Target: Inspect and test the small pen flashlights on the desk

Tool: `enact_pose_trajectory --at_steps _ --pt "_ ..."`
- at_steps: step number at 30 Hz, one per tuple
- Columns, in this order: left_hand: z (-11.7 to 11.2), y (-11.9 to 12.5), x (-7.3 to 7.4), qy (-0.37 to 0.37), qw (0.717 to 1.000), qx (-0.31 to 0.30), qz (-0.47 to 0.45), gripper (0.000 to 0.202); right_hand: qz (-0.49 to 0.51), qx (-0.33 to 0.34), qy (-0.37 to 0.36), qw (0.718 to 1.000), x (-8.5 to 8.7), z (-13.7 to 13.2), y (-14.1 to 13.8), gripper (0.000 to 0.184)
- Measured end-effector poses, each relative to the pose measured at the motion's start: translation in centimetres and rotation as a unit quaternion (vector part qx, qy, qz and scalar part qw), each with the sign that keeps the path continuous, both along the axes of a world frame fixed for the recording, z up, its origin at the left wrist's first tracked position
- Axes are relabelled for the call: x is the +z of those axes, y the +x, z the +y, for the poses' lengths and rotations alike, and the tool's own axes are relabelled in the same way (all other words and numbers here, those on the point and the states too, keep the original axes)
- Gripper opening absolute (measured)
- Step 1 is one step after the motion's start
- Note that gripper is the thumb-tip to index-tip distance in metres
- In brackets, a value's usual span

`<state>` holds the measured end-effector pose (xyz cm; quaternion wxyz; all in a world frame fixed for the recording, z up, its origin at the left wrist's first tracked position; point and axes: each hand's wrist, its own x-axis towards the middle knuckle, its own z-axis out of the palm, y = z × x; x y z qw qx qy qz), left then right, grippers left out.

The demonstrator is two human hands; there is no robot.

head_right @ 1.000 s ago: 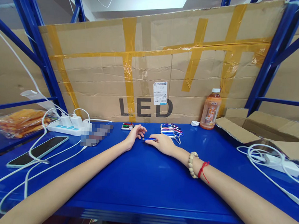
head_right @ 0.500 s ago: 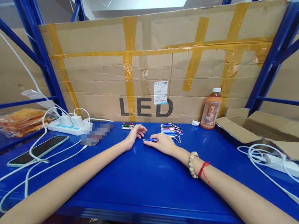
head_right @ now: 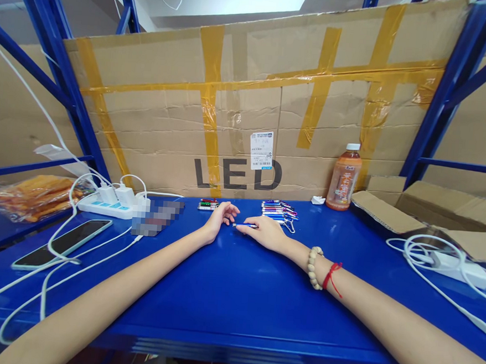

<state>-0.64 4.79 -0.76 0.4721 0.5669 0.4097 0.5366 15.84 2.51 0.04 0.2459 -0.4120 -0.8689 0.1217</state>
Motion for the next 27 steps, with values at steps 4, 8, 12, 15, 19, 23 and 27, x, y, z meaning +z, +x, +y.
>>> enact_pose_trajectory --at_steps 4,8,12,15,19,23,27 --pt "-0.08 0.01 0.07 -0.002 1.000 0.001 0.001 0.035 0.003 0.014 -0.003 1.000 -0.20 0.27 0.10 0.041" --pt "-0.12 -0.01 0.12 0.000 1.000 0.001 0.001 0.034 -0.003 0.016 0.001 1.000 -0.30 0.35 0.09 0.040" --pt "-0.12 0.01 0.11 -0.003 1.000 0.002 0.000 0.034 -0.014 0.013 0.012 1.000 -0.29 0.33 0.05 0.041" --pt "-0.16 0.04 0.14 -0.003 1.000 0.006 0.002 0.035 -0.017 0.016 0.008 1.000 -0.24 0.29 0.06 0.041" --pt "-0.19 0.04 0.15 0.000 1.000 0.004 0.002 0.034 -0.009 0.021 0.006 1.000 -0.24 0.29 0.06 0.042" --pt "-0.20 0.00 0.14 0.001 1.000 0.002 0.002 0.033 -0.009 0.020 0.003 1.000 -0.21 0.17 -0.03 0.045" --pt "-0.28 0.00 0.20 0.001 1.000 0.001 0.004 0.034 -0.002 0.021 -0.002 1.000 0.07 -0.20 -0.09 0.047"
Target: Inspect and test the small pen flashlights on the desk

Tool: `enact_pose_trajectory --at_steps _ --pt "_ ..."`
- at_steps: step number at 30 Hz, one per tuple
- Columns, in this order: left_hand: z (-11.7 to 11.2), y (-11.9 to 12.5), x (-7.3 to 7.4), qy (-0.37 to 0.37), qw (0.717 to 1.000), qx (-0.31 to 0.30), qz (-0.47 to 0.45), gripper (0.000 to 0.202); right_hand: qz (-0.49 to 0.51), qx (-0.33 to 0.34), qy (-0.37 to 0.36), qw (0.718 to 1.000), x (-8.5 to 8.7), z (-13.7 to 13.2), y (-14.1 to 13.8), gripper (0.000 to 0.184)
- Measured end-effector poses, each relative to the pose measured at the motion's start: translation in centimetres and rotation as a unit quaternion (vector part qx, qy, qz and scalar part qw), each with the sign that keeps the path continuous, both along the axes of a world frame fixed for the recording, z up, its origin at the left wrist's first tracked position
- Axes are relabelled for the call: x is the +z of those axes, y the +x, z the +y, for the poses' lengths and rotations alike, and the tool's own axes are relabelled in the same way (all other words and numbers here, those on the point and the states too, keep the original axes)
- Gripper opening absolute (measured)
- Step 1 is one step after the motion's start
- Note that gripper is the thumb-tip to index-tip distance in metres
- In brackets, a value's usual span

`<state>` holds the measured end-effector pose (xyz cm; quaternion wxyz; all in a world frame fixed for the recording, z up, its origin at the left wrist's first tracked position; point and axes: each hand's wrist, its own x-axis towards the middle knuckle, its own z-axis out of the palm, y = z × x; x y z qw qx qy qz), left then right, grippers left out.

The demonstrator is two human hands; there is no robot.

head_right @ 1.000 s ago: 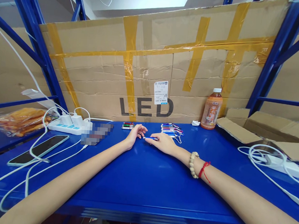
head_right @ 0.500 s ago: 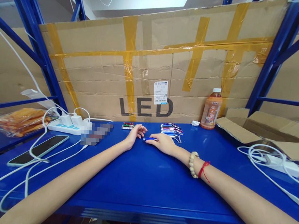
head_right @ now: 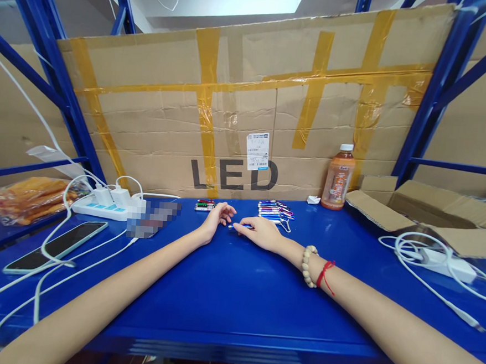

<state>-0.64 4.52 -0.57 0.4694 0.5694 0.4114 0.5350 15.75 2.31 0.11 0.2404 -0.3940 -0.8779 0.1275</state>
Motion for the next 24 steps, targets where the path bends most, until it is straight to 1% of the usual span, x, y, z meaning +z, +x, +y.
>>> enact_pose_trajectory --at_steps 2,5,7,11,15,20,22,24 --pt "-0.1 0.0 0.1 -0.001 1.000 0.001 -0.003 0.034 -0.011 -0.009 0.018 1.000 0.2 -0.1 0.1 0.047" --pt "-0.2 0.1 0.2 -0.006 1.000 0.003 -0.010 0.033 -0.057 -0.031 0.080 0.995 0.3 -0.1 0.4 0.045" --pt "-0.2 0.1 0.3 -0.009 1.000 0.006 -0.014 0.033 -0.084 -0.025 0.108 0.990 0.3 0.1 0.7 0.043" --pt "-0.3 0.1 0.3 -0.011 1.000 0.013 -0.021 0.033 -0.120 0.007 0.126 0.985 0.3 0.5 1.1 0.037" --pt "-0.4 0.0 0.4 -0.012 1.000 0.010 -0.018 0.033 -0.173 -0.020 0.165 0.971 0.5 0.5 1.1 0.028" --pt "-0.6 0.1 0.6 -0.013 1.000 0.015 -0.017 0.032 -0.229 -0.058 0.200 0.951 1.0 0.0 1.0 0.026" --pt "-0.7 0.1 0.7 -0.016 1.000 0.015 -0.018 0.032 -0.237 -0.057 0.206 0.948 1.2 -0.2 1.0 0.025" --pt "-0.8 0.1 0.8 -0.021 0.999 0.016 -0.020 0.032 -0.239 -0.041 0.221 0.944 1.2 -0.2 1.1 0.025"
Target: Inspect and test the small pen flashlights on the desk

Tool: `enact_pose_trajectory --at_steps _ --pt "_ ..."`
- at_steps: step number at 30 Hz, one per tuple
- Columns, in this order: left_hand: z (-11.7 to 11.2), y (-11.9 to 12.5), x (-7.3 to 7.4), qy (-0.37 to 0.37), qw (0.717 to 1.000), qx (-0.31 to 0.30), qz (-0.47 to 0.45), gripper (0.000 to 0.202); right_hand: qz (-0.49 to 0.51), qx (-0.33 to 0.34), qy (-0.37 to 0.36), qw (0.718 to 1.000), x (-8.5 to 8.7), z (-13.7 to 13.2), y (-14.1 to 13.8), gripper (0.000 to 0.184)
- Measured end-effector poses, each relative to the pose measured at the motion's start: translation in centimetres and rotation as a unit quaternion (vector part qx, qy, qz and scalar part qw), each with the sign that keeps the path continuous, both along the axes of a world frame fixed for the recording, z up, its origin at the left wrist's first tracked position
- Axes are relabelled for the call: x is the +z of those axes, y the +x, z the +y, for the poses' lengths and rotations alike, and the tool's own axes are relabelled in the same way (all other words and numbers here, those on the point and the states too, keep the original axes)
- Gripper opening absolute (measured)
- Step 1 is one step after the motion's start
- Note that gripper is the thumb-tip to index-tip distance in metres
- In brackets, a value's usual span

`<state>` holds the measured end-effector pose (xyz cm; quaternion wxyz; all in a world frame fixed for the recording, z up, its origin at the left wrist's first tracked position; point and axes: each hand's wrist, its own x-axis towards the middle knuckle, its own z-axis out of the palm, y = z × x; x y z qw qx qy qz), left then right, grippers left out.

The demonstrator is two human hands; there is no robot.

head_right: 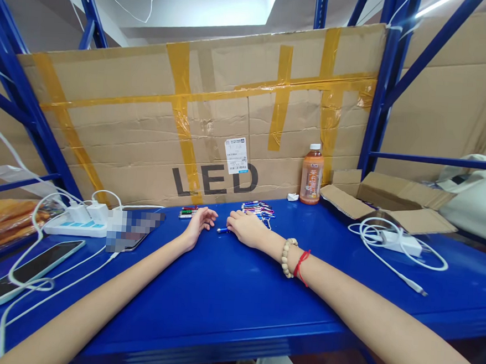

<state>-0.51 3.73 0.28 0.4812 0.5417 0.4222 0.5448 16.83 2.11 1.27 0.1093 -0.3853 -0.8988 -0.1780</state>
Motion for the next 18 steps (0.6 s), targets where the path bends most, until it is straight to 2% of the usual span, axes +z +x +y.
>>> enact_pose_trajectory --at_steps 5,10,14,18 --pt "-0.1 0.0 0.1 -0.003 1.000 0.000 -0.001 0.031 0.008 0.048 0.035 0.998 -0.5 0.4 0.1 0.030" --pt "0.0 0.0 0.0 0.000 1.000 -0.002 0.000 0.031 0.043 0.066 0.011 0.997 -0.4 0.6 0.3 0.023" --pt "0.1 0.0 0.0 -0.006 1.000 0.000 -0.001 0.031 0.059 0.051 -0.016 0.997 0.2 0.7 0.7 0.021" --pt "0.1 0.0 0.0 -0.009 1.000 -0.001 -0.003 0.032 0.031 -0.001 -0.023 0.999 0.9 0.5 1.2 0.016"
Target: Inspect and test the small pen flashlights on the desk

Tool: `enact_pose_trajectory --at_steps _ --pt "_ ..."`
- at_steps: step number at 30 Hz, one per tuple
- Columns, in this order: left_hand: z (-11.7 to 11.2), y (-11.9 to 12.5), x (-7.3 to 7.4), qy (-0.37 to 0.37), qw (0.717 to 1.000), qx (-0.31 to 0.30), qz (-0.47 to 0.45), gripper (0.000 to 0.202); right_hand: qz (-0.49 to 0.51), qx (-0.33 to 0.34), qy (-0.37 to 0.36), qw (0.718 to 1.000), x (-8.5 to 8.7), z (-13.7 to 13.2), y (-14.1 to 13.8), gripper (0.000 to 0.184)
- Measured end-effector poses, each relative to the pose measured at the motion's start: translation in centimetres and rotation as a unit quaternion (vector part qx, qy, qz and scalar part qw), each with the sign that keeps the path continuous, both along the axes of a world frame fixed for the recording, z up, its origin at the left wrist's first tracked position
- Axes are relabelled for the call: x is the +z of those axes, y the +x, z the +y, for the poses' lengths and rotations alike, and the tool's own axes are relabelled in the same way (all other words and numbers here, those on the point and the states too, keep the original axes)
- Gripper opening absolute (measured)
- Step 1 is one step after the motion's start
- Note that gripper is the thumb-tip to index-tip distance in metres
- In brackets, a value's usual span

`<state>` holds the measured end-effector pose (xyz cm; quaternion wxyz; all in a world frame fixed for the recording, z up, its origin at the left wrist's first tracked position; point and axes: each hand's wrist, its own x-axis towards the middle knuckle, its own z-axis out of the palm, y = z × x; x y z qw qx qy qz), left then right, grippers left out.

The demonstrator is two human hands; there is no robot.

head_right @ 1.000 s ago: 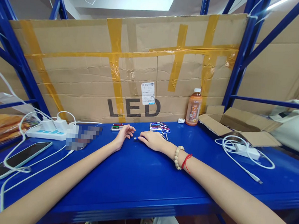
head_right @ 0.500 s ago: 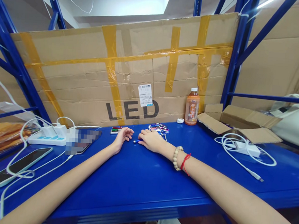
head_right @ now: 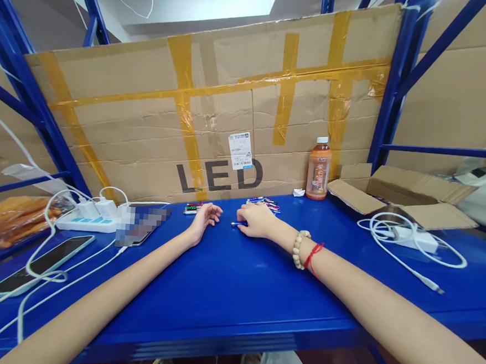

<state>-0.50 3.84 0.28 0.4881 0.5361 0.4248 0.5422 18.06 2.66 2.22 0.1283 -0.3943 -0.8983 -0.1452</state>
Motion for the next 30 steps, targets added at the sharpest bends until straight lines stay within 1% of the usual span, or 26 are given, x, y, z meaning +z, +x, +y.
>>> enact_pose_trajectory --at_steps 4,9,11,14,17,21,24,30 --pt "0.1 0.0 0.0 -0.002 1.000 -0.003 0.005 0.032 -0.043 -0.051 0.012 0.998 0.6 -0.2 0.5 0.015" --pt "0.2 0.0 -0.2 0.006 1.000 -0.004 0.008 0.033 -0.041 -0.085 0.014 0.995 0.5 -0.1 1.0 0.020" --pt "0.3 0.0 -0.3 0.003 1.000 -0.006 0.008 0.033 -0.024 -0.077 0.024 0.996 0.3 0.1 1.1 0.023" --pt "0.4 0.0 -0.4 0.005 1.000 -0.007 0.008 0.034 0.002 -0.036 0.047 0.998 -0.3 0.6 1.1 0.027" --pt "0.6 -0.1 -0.5 0.011 1.000 -0.009 0.008 0.034 -0.001 0.004 0.060 0.998 -0.6 0.9 1.1 0.029" --pt "0.7 -0.1 -0.7 0.019 1.000 -0.010 0.013 0.033 -0.004 0.039 0.067 0.997 -0.8 1.1 1.0 0.022" --pt "0.7 -0.2 -0.7 0.023 1.000 -0.011 0.017 0.034 -0.001 0.037 0.068 0.997 -0.9 1.2 0.9 0.019" --pt "0.6 -0.2 -0.7 0.029 0.999 -0.013 0.018 0.034 -0.012 -0.022 0.085 0.996 -1.0 1.1 0.7 0.020"
